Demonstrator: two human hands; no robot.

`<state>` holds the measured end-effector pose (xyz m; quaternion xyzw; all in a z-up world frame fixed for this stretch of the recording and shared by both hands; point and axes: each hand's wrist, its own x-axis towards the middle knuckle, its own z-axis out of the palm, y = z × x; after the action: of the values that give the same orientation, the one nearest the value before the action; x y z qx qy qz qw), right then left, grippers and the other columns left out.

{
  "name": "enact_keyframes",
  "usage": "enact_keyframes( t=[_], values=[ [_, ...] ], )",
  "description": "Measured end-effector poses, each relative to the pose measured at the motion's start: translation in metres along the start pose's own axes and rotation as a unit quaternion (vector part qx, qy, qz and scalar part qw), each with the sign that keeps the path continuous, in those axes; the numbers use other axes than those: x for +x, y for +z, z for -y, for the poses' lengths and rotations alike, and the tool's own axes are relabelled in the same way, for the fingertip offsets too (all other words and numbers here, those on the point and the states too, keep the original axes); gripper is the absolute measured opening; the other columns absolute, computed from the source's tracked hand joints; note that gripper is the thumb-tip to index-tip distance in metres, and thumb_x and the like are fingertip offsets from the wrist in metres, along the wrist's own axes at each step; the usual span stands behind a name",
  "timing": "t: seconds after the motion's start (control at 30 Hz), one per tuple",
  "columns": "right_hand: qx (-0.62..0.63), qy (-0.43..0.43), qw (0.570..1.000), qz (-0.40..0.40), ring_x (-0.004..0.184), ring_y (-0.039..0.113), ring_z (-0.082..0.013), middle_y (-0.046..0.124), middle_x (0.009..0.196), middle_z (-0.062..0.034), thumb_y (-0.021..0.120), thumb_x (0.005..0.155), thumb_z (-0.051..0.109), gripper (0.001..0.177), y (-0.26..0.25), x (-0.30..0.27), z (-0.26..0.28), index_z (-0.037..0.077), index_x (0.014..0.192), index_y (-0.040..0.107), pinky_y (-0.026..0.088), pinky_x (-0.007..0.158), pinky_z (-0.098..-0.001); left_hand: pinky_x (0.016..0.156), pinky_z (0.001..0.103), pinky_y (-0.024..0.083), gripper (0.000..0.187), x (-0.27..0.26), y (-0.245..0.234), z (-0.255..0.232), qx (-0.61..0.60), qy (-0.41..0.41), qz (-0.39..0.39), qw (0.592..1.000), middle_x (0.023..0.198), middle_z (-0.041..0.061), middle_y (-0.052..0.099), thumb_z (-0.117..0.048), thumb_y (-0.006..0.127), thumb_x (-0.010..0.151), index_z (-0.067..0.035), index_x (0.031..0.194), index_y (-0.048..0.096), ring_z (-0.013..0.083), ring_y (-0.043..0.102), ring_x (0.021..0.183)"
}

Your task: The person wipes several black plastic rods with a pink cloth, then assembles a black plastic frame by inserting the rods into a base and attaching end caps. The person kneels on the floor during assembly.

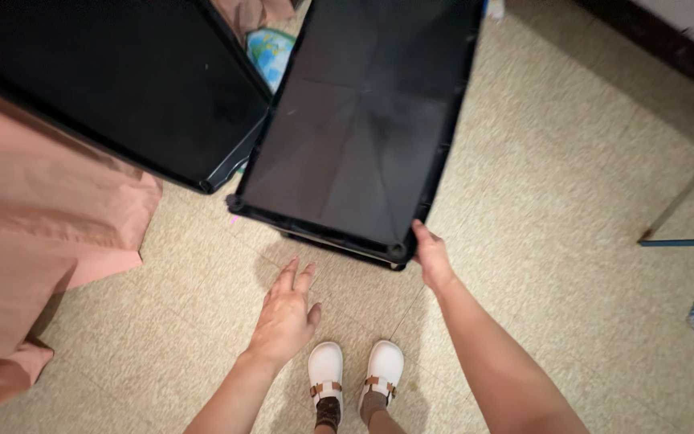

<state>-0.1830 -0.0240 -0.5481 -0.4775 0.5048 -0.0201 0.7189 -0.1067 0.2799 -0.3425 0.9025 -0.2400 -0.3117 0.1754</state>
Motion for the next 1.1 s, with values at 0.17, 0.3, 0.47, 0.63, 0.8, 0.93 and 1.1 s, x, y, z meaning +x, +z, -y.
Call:
enact_keyframes(
  t=[0.17,0.3,0.47,0.63,0.8,0.93,1.1],
  values=[
    [0.031,-0.083,0.993,0.072,0.103,0.068,-0.0174,0.074,0.118,-0.0062,0.063,0.093,0.037,0.052,0.033,-0.090,0.115,0.000,0.130,0.067,0.052,0.090,-0.0340,0.119,0.050,0.019,0.085,-0.004,-0.036,-0.054,0.021,0.085,-0.074,0.993,0.164,0.021,0.018,-0.019,0.074,0.084,-0.012,0.156,0.029,0.0386,0.018,0.151],
    [0.056,-0.054,0.993,0.091,0.095,0.068,-0.0186,0.074,0.109,-0.0071,0.066,0.091,0.036,0.046,0.052,-0.160,0.205,0.003,0.123,0.069,0.052,0.082,-0.0348,0.117,0.054,0.020,0.090,-0.005,-0.063,-0.098,0.014,0.125,-0.147,0.981,0.161,0.023,0.030,-0.024,0.079,0.080,-0.009,0.156,0.032,0.0404,0.026,0.146],
    [0.001,-0.090,0.991,0.094,0.080,0.068,-0.0200,0.074,0.094,-0.0097,0.073,0.090,0.038,0.045,0.057,-0.222,0.290,-0.004,0.106,0.075,0.054,0.072,-0.0349,0.108,0.050,0.037,0.065,-0.026,-0.097,-0.139,0.022,0.184,-0.287,0.940,0.130,0.015,0.055,-0.023,0.080,0.077,-0.007,0.135,0.055,0.0347,0.050,0.124],
    [-0.041,-0.029,0.995,0.083,0.075,0.070,-0.0237,0.076,0.086,-0.0116,0.070,0.086,0.040,0.045,0.036,-0.249,0.328,-0.002,0.100,0.075,0.058,0.070,-0.0379,0.091,0.046,0.041,0.050,-0.049,-0.135,-0.179,0.110,0.197,-0.211,0.951,0.109,0.011,0.061,-0.037,0.084,0.075,-0.011,0.110,0.061,0.0310,0.056,0.108],
    [-0.137,-0.084,0.981,0.106,0.080,0.069,-0.0200,0.077,0.094,-0.0104,0.071,0.086,0.047,0.051,0.009,-0.250,0.340,0.001,0.106,0.078,0.055,0.074,-0.0335,0.088,0.048,0.039,0.047,-0.078,-0.131,-0.231,0.052,0.231,-0.247,0.940,0.091,0.012,0.068,-0.033,0.085,0.070,-0.008,0.102,0.060,0.0312,0.063,0.095],
    [-0.165,-0.056,0.976,0.127,0.081,0.060,-0.0218,0.064,0.096,-0.0083,0.073,0.088,0.050,0.057,-0.018,-0.281,0.374,0.003,0.118,0.068,0.053,0.075,-0.0406,0.086,0.048,0.043,0.038,-0.095,-0.141,-0.267,-0.092,0.236,-0.256,0.933,0.076,0.012,0.070,-0.024,0.082,0.066,-0.007,0.095,0.063,0.0335,0.067,0.082],
    [-0.406,-0.198,0.865,0.219,0.097,0.068,-0.0131,0.076,0.113,-0.0049,0.075,0.076,0.050,0.060,-0.084,-0.365,0.442,0.013,0.123,0.072,0.055,0.083,-0.0326,0.074,0.044,0.053,0.036,-0.118,-0.176,-0.310,-0.196,0.234,-0.250,0.919,0.074,0.013,0.072,-0.022,0.081,0.058,-0.008,0.086,0.065,0.0341,0.071,0.077]
  ],
)
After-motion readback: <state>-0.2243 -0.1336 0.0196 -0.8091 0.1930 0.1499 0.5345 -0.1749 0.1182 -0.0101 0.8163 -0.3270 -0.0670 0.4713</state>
